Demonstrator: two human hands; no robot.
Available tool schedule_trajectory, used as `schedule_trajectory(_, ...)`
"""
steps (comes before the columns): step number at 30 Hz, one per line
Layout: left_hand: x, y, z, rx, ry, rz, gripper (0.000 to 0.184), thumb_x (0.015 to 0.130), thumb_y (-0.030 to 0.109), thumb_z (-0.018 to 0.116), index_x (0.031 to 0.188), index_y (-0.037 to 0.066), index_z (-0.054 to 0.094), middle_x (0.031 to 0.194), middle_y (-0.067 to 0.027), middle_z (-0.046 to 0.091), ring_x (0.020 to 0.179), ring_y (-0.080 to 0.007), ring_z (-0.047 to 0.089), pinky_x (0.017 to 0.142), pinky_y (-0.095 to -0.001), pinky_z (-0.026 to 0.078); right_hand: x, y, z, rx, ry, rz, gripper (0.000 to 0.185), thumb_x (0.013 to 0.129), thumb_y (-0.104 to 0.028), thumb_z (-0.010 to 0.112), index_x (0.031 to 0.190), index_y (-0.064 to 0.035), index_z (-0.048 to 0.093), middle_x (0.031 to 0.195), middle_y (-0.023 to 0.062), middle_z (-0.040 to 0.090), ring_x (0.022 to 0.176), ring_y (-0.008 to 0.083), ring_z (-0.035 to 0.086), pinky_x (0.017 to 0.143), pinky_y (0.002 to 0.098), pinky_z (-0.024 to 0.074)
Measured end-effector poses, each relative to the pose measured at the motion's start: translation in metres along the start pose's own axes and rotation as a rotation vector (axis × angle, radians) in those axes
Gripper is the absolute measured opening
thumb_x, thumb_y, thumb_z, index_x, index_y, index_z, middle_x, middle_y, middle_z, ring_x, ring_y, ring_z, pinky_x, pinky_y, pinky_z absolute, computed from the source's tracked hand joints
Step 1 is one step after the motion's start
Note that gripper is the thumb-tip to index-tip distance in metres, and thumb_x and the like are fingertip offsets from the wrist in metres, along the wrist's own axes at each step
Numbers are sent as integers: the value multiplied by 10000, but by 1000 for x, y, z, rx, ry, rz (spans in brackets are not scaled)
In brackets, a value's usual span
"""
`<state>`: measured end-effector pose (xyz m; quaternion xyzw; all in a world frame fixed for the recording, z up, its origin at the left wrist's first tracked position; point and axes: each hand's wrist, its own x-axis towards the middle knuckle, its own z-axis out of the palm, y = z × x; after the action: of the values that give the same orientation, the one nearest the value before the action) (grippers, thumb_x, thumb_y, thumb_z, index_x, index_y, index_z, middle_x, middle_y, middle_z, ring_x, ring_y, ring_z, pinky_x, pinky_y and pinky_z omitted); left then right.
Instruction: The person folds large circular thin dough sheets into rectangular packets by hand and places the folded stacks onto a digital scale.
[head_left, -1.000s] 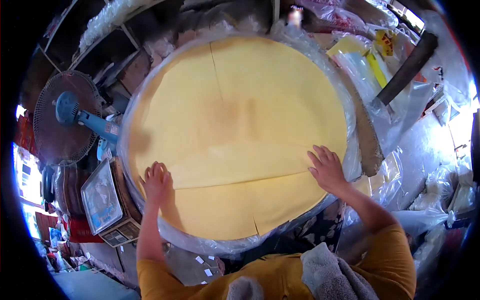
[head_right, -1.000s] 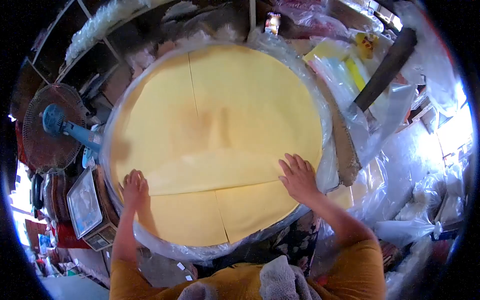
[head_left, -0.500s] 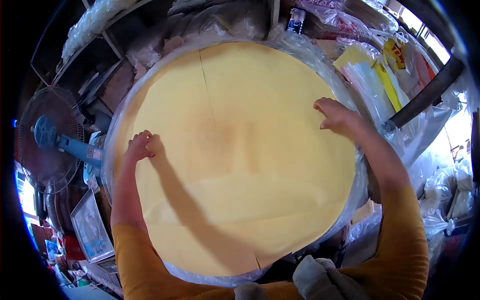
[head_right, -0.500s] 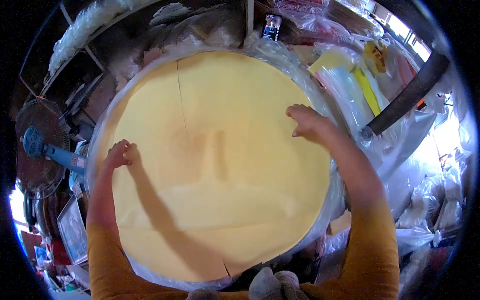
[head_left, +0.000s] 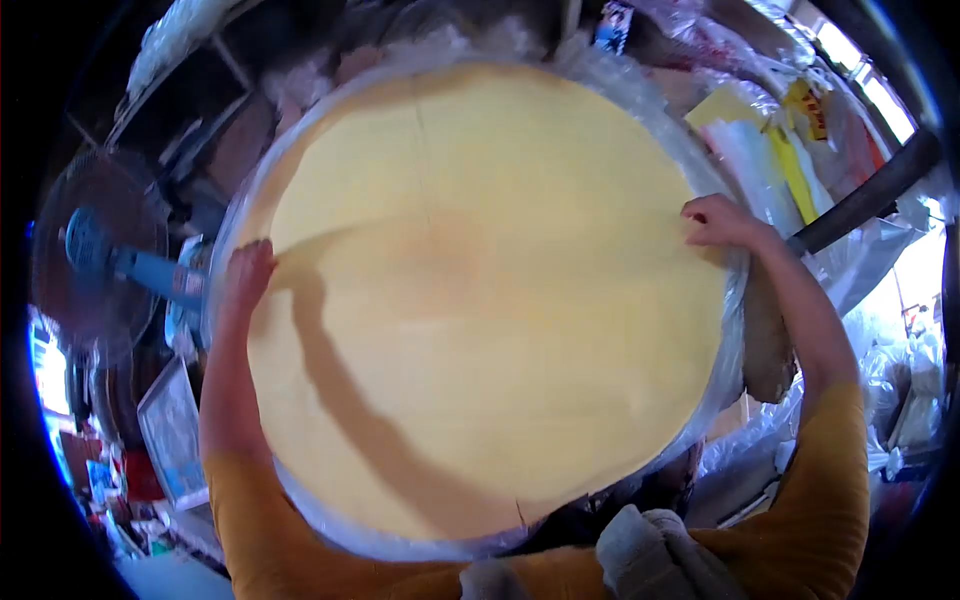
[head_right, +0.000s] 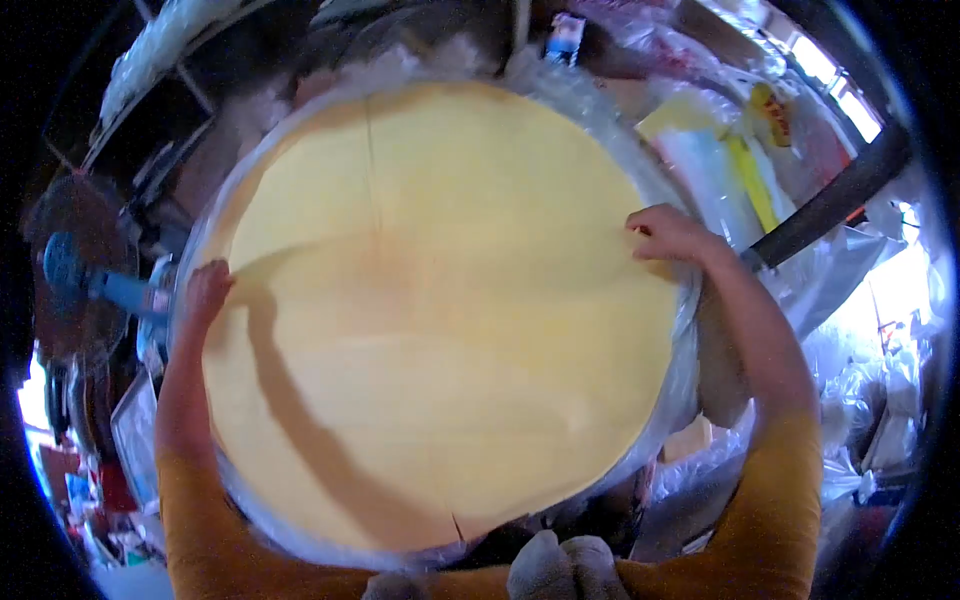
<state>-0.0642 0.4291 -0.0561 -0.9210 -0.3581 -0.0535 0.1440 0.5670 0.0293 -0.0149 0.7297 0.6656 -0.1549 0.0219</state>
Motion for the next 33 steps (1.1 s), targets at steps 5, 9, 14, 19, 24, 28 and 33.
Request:
schedule_trajectory(5,-37,16,-28,86,101,-14,159,772,35,551,917,53,486,902,-126,548,874,-317,570,724,-427,475,-37,-20,18,-37,333,-108,477,691,-57,630,1162,-111,586,823,120,586,784,317,570,733,418,467)
schedule_trajectory(9,-68,17,-7,161,100,-17,144,793,44,503,936,64,493,911,-113,545,893,-302,569,736,-422,471,-60,-52,32,-439,257,-125,637,706,-33,583,1321,-165,481,758,108,546,754,299,559,736,402,458)
schedule_trajectory(14,-87,31,2,231,-38,-46,150,801,40,492,945,81,501,956,-102,553,937,-267,568,756,-397,458,-61,-70,61,-566,234,-105,673,732,-21,527,1381,-162,414,768,87,542,749,267,543,745,396,432)
schedule_trajectory(19,-75,46,5,205,-64,-156,273,635,49,631,892,60,541,1000,-133,550,961,-311,551,769,-450,450,-64,-77,75,-602,204,-104,671,749,-36,530,1395,-139,382,773,101,558,768,268,562,787,408,416)
schedule_trajectory(24,-34,162,19,-559,137,44,641,782,212,583,1377,120,362,1440,-139,338,1337,-346,293,1002,-578,306,-70,-87,65,-533,152,-155,612,762,-43,521,1360,-131,426,776,108,565,789,271,566,809,410,408)
schedule_trajectory(28,-22,221,-5,-426,-83,-49,595,901,506,438,1425,269,287,1528,-33,189,1408,-335,122,1060,-655,85,-74,-94,47,-496,69,-304,561,761,-41,512,1315,-124,475,783,107,562,810,277,559,839,409,399)
schedule_trajectory(33,-25,218,-11,-362,-163,18,607,892,571,403,1415,277,311,1524,-31,203,1407,-349,107,1059,-657,56,-88,-102,47,-462,47,-450,542,746,-93,548,1285,-121,501,805,108,563,838,285,545,865,407,392)
